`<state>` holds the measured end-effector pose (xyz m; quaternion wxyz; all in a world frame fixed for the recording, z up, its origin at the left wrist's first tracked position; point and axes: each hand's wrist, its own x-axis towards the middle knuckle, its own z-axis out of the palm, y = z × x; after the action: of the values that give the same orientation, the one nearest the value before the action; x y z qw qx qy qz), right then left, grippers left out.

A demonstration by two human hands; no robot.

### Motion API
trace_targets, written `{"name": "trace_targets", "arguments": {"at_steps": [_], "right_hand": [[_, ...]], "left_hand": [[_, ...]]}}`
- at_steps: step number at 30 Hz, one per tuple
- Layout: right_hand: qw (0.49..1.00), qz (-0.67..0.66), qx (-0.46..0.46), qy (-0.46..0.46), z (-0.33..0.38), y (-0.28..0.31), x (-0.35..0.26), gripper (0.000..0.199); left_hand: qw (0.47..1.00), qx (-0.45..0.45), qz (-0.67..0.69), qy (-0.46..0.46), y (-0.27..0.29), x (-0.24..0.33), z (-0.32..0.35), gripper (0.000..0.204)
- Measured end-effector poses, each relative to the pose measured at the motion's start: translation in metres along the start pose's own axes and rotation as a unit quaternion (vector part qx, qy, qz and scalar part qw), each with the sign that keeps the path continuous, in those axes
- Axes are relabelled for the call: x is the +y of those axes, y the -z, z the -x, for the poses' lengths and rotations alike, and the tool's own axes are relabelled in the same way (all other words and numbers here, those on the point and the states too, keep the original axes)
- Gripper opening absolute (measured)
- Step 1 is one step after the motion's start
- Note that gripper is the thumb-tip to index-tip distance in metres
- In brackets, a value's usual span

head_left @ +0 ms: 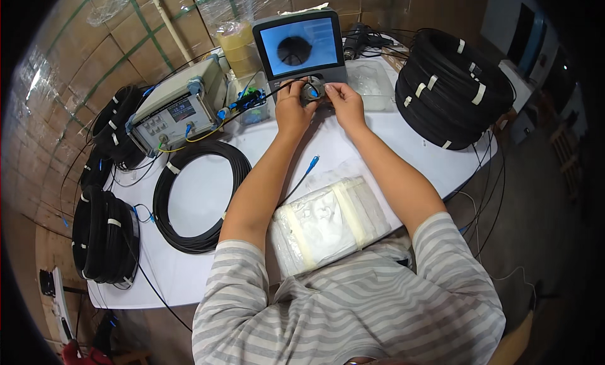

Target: Inspecting and adjusting a fiber optic connector while monitoring its end-face on a digital inspection screen.

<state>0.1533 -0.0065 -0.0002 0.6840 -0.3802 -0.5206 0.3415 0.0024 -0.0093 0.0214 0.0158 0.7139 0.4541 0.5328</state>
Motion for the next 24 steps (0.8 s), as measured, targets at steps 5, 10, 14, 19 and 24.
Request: {"name": "trace_targets", "arguments": {"at_steps": [5, 10, 14, 19, 24], "right_hand": [[1.000, 0.002, 0.004, 0.009, 0.0022, -0.0018, -0.0037, 0.022], [1.000, -0.006, 0.004, 0.006, 0.0027, -0.0015, -0.0009, 0.022], [1.000, -0.004, -0.006, 0.003, 0.0026, -0.0008, 0.0022, 0.023], [1.000, -0.022, -0.015, -0.011, 0.0051, -0.0006, -0.0019, 0.024], [0.999, 0.039, 0.008, 0.036, 0.0091, -0.0006, -0.0027, 0.030]], "left_hand": [[0.999, 0.016, -0.029, -0.019, 0.0004, -0.0005, -0.0011, 0.060], [0.998, 0.021, -0.053, -0.013, -0.0022, -0.0008, -0.0009, 0.059], [0.999, 0.020, -0.041, -0.024, -0.0023, -0.0051, 0.0000, 0.062], [0.998, -0.002, -0.018, -0.064, 0.0014, -0.0039, 0.0038, 0.067], [0.998, -0.015, -0.003, -0.059, 0.0019, -0.0024, 0.0009, 0.066]]}}
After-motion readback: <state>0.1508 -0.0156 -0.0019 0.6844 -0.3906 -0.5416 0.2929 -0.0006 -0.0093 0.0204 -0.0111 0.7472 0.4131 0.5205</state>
